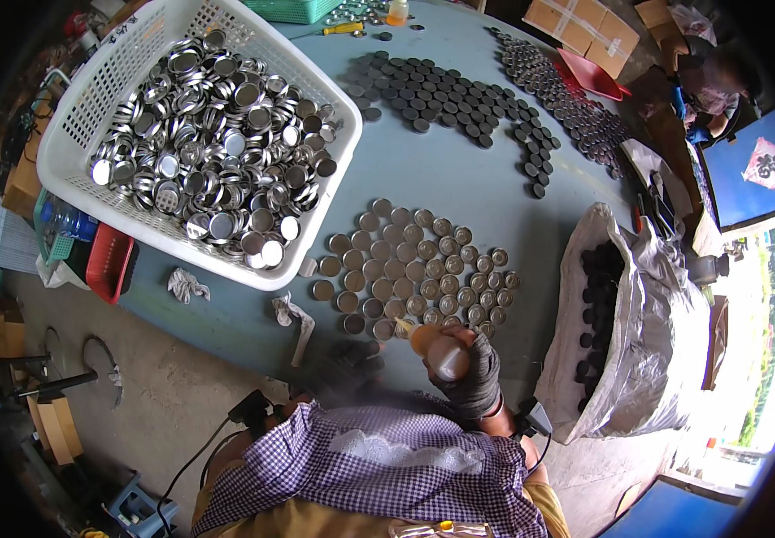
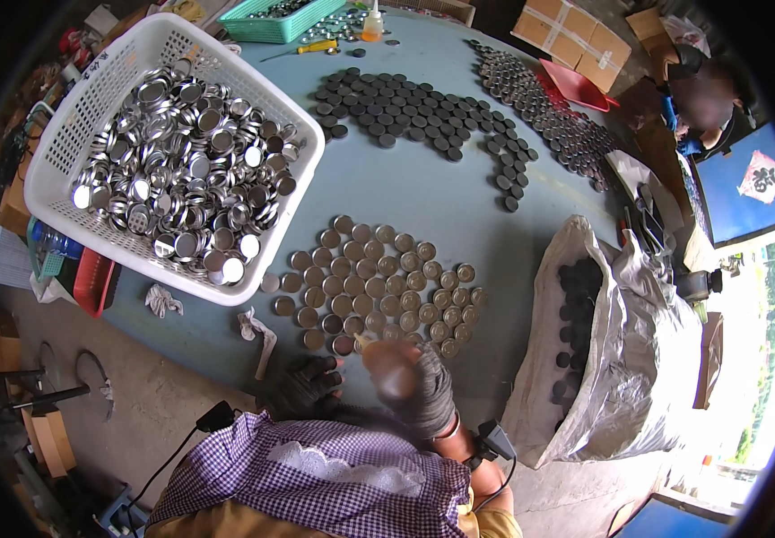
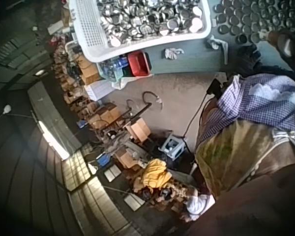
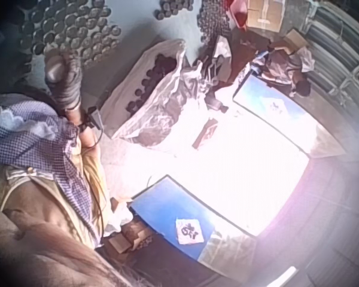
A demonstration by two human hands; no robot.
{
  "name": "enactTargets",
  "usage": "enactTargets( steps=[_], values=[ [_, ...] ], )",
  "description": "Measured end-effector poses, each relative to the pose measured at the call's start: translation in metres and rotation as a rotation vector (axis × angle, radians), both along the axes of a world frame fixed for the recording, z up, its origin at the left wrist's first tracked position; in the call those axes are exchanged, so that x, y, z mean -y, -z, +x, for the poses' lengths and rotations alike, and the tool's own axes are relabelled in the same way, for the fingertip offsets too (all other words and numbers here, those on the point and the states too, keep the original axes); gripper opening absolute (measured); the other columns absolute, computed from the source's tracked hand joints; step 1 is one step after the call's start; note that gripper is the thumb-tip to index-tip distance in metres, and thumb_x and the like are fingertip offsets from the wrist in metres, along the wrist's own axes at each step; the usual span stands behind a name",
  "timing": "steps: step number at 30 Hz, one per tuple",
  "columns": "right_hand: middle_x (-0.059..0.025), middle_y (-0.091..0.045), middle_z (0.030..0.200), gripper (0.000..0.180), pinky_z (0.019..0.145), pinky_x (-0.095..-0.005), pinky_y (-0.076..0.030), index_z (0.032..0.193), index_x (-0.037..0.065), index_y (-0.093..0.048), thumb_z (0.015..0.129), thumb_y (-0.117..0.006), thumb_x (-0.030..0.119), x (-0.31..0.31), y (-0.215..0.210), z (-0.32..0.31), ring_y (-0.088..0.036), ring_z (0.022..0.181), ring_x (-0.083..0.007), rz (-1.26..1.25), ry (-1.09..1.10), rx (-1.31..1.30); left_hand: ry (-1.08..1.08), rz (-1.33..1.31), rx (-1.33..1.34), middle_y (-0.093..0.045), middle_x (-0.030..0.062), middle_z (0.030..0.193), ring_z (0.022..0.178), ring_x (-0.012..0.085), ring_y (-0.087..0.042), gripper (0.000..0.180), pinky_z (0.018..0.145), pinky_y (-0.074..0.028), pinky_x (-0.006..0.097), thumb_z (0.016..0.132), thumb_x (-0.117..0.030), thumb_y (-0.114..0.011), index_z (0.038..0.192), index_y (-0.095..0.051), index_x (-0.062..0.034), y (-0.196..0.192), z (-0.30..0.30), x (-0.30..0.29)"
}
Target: Applying a liquid adhesive from a squeeze bottle to small circular metal and rubber parts for assembly.
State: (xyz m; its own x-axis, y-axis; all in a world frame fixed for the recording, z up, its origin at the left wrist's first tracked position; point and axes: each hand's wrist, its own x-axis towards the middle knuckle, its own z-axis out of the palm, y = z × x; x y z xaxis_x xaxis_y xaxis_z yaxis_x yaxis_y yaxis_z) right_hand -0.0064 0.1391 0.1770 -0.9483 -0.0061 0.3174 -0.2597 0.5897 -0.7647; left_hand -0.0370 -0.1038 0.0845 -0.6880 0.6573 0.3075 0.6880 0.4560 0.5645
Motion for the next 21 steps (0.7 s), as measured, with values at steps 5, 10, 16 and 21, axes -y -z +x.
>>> enactTargets(
  steps=[5, 10, 16, 21],
  values=[
    [-0.0159, -0.066, 0.103, 0.058, 0.078, -0.04, -0.054, 0.113, 0.006, -0.052, 0.064, -0.081, 0.012, 0.002, 0.0, -0.005, -0.067, 0.089, -0.0338, 0.049, -0.011, 0.056, 0.011, -0.002, -0.037, -0.064, 0.0088, 0.117, 0.099, 0.0302, -0.063, 0.035, 0.082, -0.055, 0.039, 0.072, -0.019, -0.076, 0.105, -0.068, -0.011, 0.003, 0.0, 0.001],
    [-0.0144, -0.068, 0.104, 0.048, 0.079, -0.0382, -0.054, 0.113, 0.005, -0.057, 0.069, -0.077, 0.007, 0.009, -0.008, -0.019, -0.068, 0.091, -0.0313, -0.026, -0.031, 0.006, 0.021, 0.003, -0.018, -0.064, 0.0088, 0.117, 0.099, 0.0299, -0.063, 0.036, 0.081, -0.055, 0.039, 0.072, -0.02, -0.077, 0.105, -0.068, -0.011, 0.005, -0.001, 0.002],
    [-0.0141, -0.068, 0.104, 0.045, 0.08, -0.0376, -0.054, 0.112, 0.005, -0.058, 0.07, -0.076, 0.005, 0.004, -0.015, -0.027, -0.068, 0.093, -0.0304, -0.034, -0.046, 0.034, 0.009, 0.007, 0.023, -0.064, 0.0091, 0.116, 0.098, 0.03, -0.063, 0.033, 0.081, -0.055, 0.039, 0.073, -0.019, -0.076, 0.104, -0.069, -0.0098, -0.003, -0.001, 0.0],
    [-0.0151, -0.067, 0.105, 0.057, 0.08, -0.0395, -0.054, 0.114, 0.006, -0.052, 0.065, -0.081, 0.012, -0.003, -0.007, -0.02, -0.067, 0.095, -0.0325, 0.064, -0.025, -0.004, 0.018, -0.016, 0.045, -0.064, 0.0095, 0.116, 0.098, 0.0304, -0.063, 0.032, 0.081, -0.055, 0.039, 0.073, -0.018, -0.076, 0.104, -0.07, -0.0096, -0.01, -0.003, -0.001]
  ],
)
